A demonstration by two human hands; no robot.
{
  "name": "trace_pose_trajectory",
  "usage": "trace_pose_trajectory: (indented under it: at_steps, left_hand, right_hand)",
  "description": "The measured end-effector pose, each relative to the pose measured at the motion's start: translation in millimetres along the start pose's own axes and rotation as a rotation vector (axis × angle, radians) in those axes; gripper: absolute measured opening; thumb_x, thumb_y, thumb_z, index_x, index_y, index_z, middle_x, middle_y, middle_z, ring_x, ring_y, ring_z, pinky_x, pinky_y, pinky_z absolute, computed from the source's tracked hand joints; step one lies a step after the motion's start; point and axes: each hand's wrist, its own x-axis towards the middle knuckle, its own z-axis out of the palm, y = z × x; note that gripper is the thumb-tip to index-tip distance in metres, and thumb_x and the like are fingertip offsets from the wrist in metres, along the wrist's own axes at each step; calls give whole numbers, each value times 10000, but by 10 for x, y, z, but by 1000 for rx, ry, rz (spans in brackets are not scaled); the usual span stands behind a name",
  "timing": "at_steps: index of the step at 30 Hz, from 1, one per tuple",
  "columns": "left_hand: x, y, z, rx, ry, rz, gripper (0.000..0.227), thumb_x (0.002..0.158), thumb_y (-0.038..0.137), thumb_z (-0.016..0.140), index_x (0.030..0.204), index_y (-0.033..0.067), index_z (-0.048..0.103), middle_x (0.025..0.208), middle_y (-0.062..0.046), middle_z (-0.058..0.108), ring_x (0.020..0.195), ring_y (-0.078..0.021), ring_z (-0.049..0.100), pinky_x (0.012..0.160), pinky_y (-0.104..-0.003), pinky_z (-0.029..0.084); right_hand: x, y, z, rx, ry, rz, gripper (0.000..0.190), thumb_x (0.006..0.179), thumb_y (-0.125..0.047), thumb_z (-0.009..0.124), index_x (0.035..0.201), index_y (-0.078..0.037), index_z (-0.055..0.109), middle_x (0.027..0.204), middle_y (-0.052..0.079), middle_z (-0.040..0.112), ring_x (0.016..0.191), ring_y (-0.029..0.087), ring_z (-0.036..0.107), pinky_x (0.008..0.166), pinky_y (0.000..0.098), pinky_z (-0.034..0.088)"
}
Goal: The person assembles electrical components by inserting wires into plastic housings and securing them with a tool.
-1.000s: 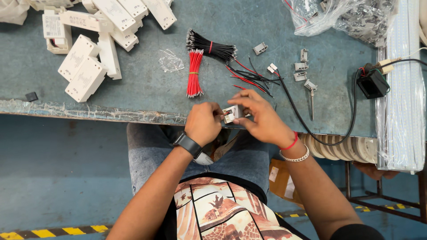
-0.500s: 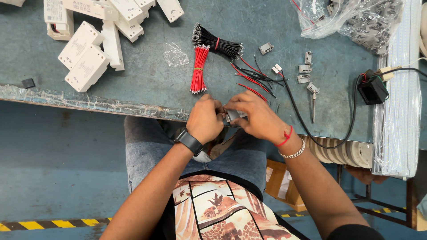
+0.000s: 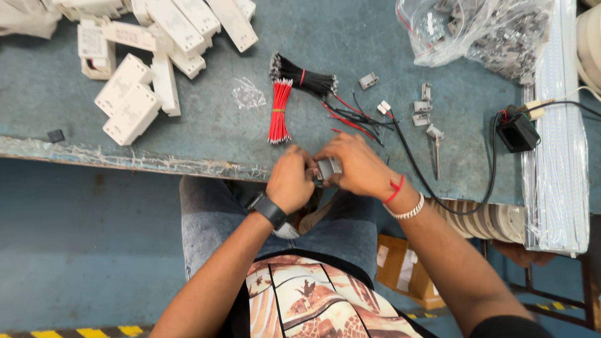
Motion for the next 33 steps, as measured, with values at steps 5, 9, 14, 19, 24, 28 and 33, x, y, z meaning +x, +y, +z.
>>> trace_pose_trajectory:
  at_steps: [5,9,14,19,24,28,33]
  left_hand:
    - [-115,431,-183,-148,-10,101,20,869,44,672,886,35,675,1036,-159,649,941,-380,656,826,-468,511]
    - [-296,915,-446,-30,377,527,403,850,202,850,1207,145,671,1438,-126,557,1409,-322,508,1166,-509,375]
    - [-391,1192,-428,-598,249,626,1004,766,497,917,1496,93,358,1536,-153,445,1445,-256,441,1224,-405,346]
    - [-526,1214,-359,-448,236,621,938,752,443,956,1443,48,459,1368,-150,650,1238,-261,637,1091,-372,486]
    - [-590,1280,-324,-333,320,656,825,773,416,934,1396,73,517,1241,-98,705,1141,-246,732,1041,-368,536]
    - [-621,1317,-342,-364,321,605,818,810,400,910,1415,62,476,1291,-104,693,1131,-227,696,1063,-354,527]
    - [-751,1380,-332,-611,248,530,908,852,403,857,1514,24,365,1344,-177,637,1155,-244,657,1044,-335,527]
  right_hand:
    - [-226,-21,-104,285,192,82,497,567,-87,926,1015,-50,714,1005,95,674,981,266,654,883,387,519]
    - [-482,-162,-185,765,449,17,314,848,15,809,1109,-22,638,1164,103,690,1133,197,666,1041,359,547]
    - [-705,-533,-186,1219,570,-157,454,790,-69,924,1143,-11,646,1156,121,693,1111,202,689,960,353,583]
    - [-804,-744,-54,1365,464,-3,586,764,-298,915,1203,19,691,1118,133,753,1011,190,730,910,348,609]
    - [-940,-783,69,1336,552,-55,506,869,-345,908,1135,40,716,1079,111,741,997,160,705,910,321,582]
    - [-876,-807,66,1184,617,-57,585,827,-385,915,1168,31,686,1157,93,719,1025,132,670,904,284,558]
    - [-865,-886,21,1169,596,-36,624,790,-394,935,1156,30,661,1099,77,734,975,121,682,861,270,570]
